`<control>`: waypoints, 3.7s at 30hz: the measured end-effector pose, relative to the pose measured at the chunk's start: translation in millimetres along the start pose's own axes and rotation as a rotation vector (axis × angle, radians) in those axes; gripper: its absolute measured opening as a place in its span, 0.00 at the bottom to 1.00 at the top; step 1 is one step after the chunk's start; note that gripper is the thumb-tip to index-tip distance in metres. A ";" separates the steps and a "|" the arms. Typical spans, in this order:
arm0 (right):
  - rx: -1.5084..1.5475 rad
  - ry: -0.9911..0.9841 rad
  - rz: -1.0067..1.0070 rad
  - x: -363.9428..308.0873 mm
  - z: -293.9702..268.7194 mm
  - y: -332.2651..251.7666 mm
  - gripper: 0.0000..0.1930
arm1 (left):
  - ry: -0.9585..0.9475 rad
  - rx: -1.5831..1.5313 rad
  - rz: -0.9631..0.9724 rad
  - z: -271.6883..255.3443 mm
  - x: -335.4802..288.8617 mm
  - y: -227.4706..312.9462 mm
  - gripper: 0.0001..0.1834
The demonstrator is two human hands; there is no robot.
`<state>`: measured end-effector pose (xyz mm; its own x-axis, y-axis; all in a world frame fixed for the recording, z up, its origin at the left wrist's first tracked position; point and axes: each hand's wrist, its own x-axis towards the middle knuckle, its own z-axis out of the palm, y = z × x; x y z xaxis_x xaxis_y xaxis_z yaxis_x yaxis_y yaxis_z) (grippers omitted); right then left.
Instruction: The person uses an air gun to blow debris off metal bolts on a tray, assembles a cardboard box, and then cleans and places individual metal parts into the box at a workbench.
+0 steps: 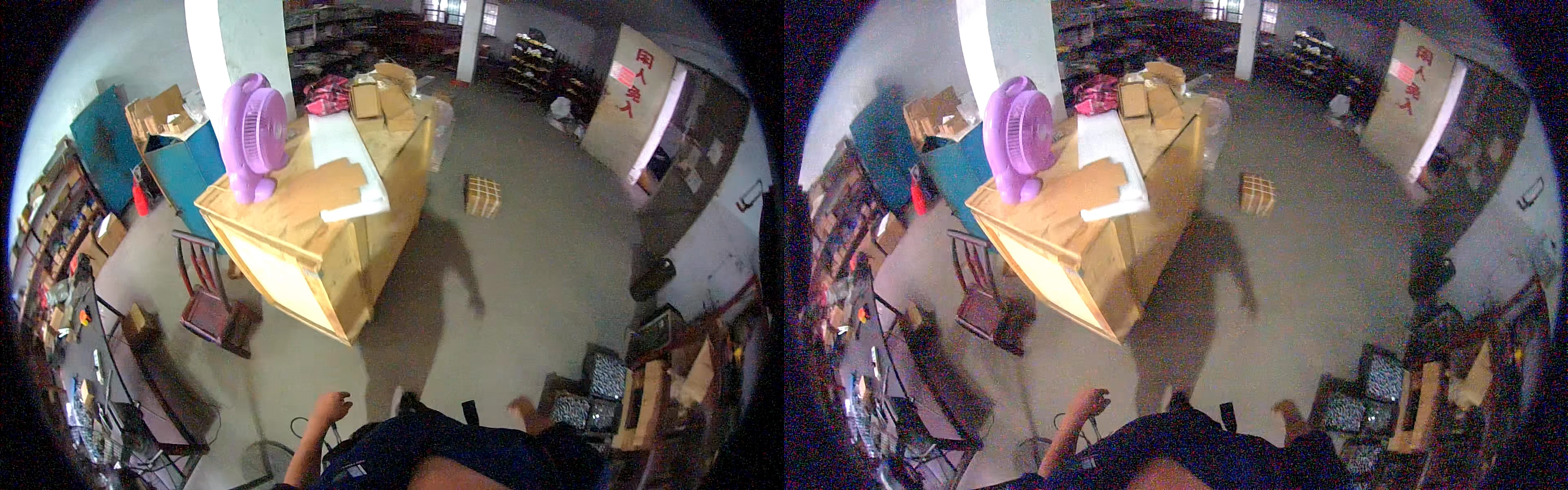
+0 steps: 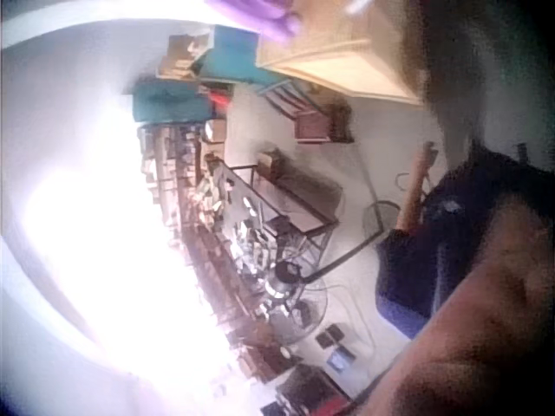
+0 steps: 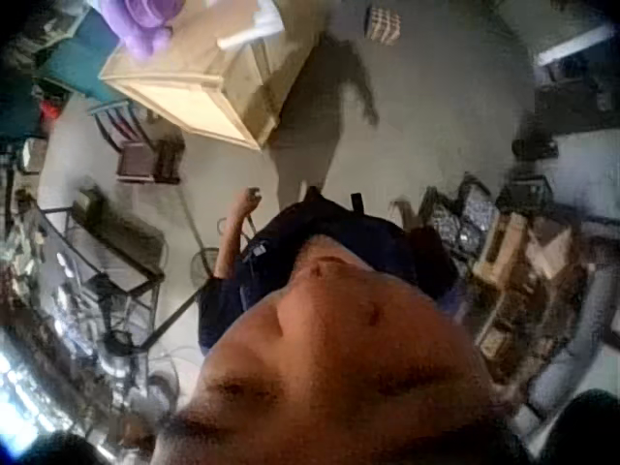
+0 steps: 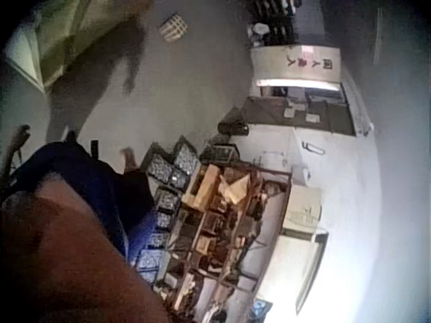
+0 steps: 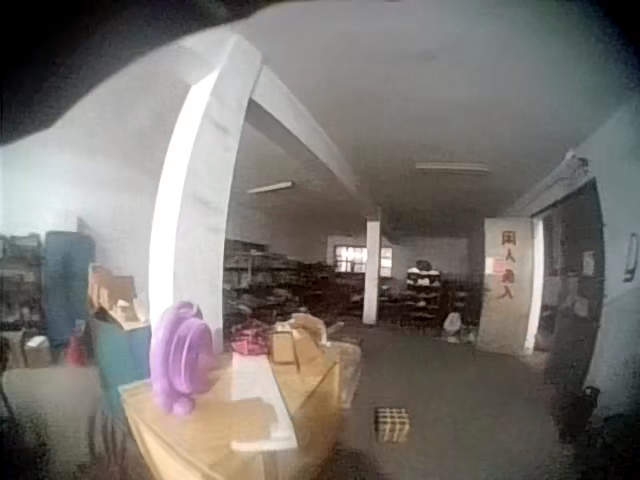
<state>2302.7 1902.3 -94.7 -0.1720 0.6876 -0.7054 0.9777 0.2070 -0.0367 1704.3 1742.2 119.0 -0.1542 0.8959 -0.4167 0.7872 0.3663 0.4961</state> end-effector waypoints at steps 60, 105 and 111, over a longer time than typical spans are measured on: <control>-0.402 0.864 -1.178 379.2 -1098.5 -563.2 0.18 | 1.218 -0.918 -0.977 -17.8 279.8 266.1 0.15; 0.743 0.142 -1.466 392.2 -1129.9 -509.9 0.16 | 1.262 -0.831 -0.646 -265.0 291.6 378.7 0.15; 0.235 0.356 -2.062 238.2 -997.4 -454.0 0.31 | 1.371 -0.899 -0.311 -297.1 343.8 398.7 0.27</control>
<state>1697.5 2666.2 459.9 -0.7486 -0.2902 0.5961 -0.6249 0.6093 -0.4881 1787.7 2271.0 399.9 -0.9849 0.1300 0.1141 0.1326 0.1435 0.9807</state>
